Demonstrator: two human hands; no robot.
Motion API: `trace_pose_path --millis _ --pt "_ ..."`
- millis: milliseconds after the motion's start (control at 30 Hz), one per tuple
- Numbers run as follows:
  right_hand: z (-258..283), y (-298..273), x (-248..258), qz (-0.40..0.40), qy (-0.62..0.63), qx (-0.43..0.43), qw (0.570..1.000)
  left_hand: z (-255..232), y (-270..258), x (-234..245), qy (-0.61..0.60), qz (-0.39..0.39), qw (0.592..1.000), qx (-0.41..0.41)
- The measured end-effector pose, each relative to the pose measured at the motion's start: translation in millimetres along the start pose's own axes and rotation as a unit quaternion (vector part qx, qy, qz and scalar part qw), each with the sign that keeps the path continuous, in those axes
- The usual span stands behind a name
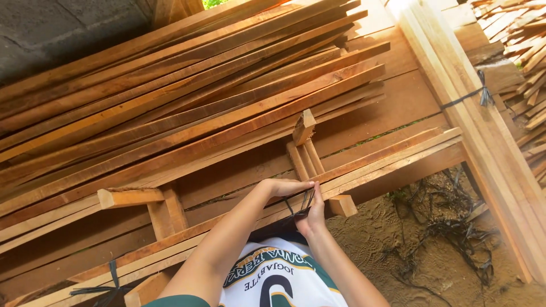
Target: The recorder bundles thin wooden strips together using plastic ties.
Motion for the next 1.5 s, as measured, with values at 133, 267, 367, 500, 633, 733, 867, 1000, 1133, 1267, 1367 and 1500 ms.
trace_pose_path --millis 133,267,367,500,633,733,867,1000,1133,1267,1367,1500 --pt "-1.1 0.4 0.5 0.008 -0.005 0.004 1.000 37.2 57.5 -6.7 0.027 -0.017 0.999 -0.009" --pt "6.8 -0.5 -3.5 0.018 -0.029 0.012 0.999 29.4 34.9 -0.6 0.076 -0.115 0.990 -0.028" --pt "4.6 -18.1 -4.7 0.017 -0.068 -0.007 0.998 32.5 -17.4 -10.5 0.108 -0.246 0.958 -0.098" --pt "19.7 -55.7 -26.0 0.022 -0.209 -0.031 0.977 66.9 -58.6 -23.7 0.050 -0.465 0.823 -0.321" --pt "16.2 -90.5 -17.5 0.021 -0.348 -0.054 0.936 139.0 -137.2 -55.0 -0.129 -0.514 0.785 -0.322" --pt "13.2 -99.8 -30.3 0.137 -0.559 0.007 0.818 209.4 -175.1 -86.8 -0.300 -0.546 0.760 -0.183" --pt "-16.5 -113.0 -114.0 0.307 -0.703 0.112 0.631 240.0 -181.9 -126.8 -0.642 -0.375 0.666 -0.068" --pt "-84.6 -61.5 -178.2 0.379 -0.861 0.225 0.253 220.3 -149.7 -120.0 -0.824 -0.203 0.503 -0.166" --pt "-117.9 -47.4 -194.5 0.342 -0.928 -0.020 0.143 174.7 -164.6 -88.5 -0.885 -0.215 0.354 -0.211" --pt "-116.8 -50.4 -198.5 0.338 -0.919 -0.087 0.183 159.9 -175.2 -81.2 -0.899 -0.230 0.304 -0.216" --pt "-112.5 -64.8 -201.6 0.349 -0.904 -0.104 0.225 160.7 -174.6 -82.4 -0.904 -0.227 0.286 -0.223" --pt "-119.2 -27.5 -189.4 0.355 -0.916 -0.095 0.163 188.5 -161.5 -92.3 -0.853 -0.201 0.429 -0.219"
Point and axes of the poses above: each hand's wrist, its own y-axis towards the middle knuckle, its own x-axis out of the back of the hand, z = x × y, the point moved 4 cm from there along y, towards the middle knuckle, and after that the axes turned 5 degrees about -y, right-handed, at the moved point
